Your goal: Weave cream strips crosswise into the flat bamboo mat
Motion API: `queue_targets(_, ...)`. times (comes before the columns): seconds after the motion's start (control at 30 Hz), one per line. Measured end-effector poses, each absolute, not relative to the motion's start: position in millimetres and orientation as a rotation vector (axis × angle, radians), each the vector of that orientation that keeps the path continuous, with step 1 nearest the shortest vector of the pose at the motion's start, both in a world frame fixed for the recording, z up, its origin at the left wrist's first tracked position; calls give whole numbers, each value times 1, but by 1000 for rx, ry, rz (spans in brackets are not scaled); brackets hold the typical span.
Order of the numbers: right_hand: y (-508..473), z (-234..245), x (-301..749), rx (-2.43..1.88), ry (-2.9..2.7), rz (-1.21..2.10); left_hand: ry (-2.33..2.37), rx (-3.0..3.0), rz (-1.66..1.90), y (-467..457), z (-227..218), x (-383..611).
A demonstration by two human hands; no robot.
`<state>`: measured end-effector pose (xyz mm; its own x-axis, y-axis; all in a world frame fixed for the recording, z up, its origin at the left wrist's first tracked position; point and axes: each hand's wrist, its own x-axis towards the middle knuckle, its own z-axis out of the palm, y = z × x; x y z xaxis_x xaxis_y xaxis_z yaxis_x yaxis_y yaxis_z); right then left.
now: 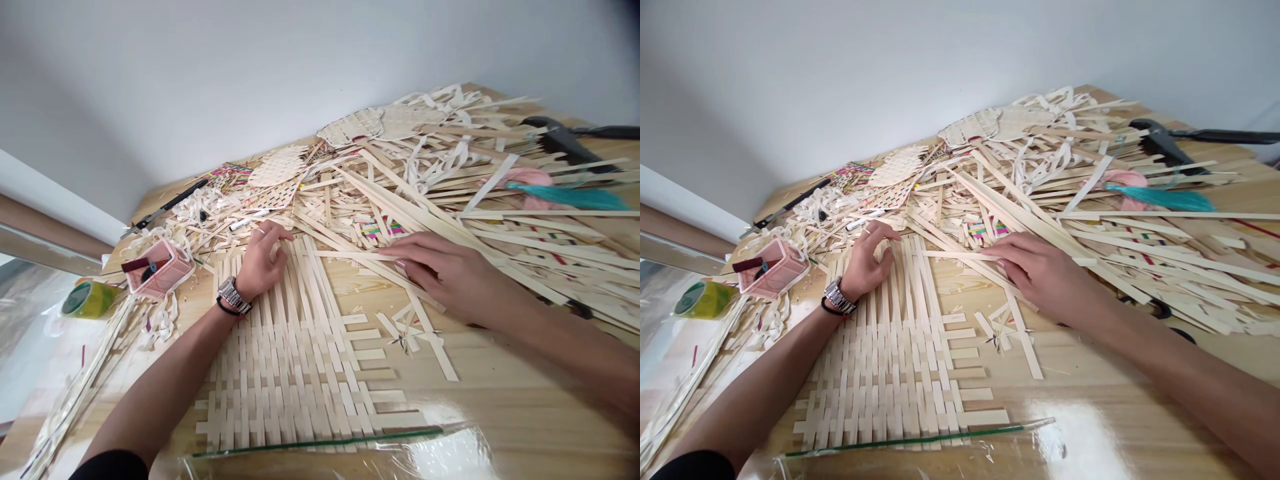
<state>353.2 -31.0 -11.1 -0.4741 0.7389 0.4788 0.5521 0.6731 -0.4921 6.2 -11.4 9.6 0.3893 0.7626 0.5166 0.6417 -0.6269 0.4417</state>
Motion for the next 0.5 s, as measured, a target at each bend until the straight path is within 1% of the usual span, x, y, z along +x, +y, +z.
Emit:
queue_targets(0.2, -31, -13, 353, -995, -2190, 400, 1251, 2480, 1035, -11, 9, 9)
queue_targets(0.5, -30, -19, 349, -847, -2204, 310, 1168, 2451, 1041, -7, 6, 5)
